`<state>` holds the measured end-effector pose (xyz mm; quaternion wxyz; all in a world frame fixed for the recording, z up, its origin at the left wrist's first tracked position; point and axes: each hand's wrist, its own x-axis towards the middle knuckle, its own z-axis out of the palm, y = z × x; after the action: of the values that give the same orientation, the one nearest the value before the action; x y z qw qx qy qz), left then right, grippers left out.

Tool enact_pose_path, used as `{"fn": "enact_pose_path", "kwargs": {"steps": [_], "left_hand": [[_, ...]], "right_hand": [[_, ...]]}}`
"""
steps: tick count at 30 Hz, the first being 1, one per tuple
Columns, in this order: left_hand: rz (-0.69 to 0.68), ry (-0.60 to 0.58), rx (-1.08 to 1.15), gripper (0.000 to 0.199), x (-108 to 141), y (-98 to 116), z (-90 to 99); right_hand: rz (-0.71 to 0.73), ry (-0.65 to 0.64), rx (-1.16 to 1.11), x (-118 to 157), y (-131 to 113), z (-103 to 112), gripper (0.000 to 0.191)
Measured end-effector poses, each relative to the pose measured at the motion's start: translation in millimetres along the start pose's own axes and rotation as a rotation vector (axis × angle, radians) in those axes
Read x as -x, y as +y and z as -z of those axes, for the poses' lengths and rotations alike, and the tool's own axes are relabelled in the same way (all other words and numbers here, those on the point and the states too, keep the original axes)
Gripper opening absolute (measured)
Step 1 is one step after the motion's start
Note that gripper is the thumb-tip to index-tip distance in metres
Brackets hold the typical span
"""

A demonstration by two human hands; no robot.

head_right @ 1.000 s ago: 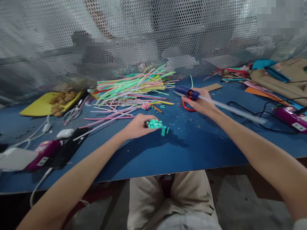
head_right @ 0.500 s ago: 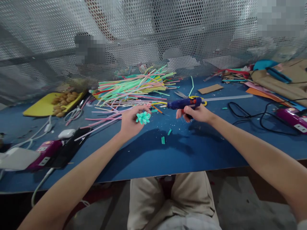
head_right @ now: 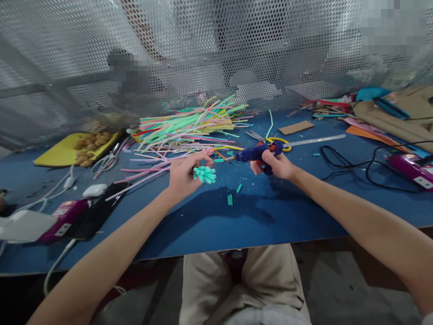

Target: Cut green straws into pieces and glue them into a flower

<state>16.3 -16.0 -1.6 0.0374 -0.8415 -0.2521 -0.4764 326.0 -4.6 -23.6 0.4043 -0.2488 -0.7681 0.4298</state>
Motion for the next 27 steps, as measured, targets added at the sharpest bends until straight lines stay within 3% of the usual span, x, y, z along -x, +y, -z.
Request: {"fn": "enact_pose_path", "kwargs": {"steps": [7, 27], "left_hand": [[-0.001, 0.005, -0.02, 0.01, -1.5, 2.6, -0.6], [0.027, -0.025, -0.023, 0.019, -0.6, 2.9, 1.6]], "right_hand": [[-0.007, 0.002, -0.008, 0.2, 0.5, -0.8, 0.08], [-0.061, -0.003, -0.016, 0.1, 0.4, -1.3, 0.075]]}}
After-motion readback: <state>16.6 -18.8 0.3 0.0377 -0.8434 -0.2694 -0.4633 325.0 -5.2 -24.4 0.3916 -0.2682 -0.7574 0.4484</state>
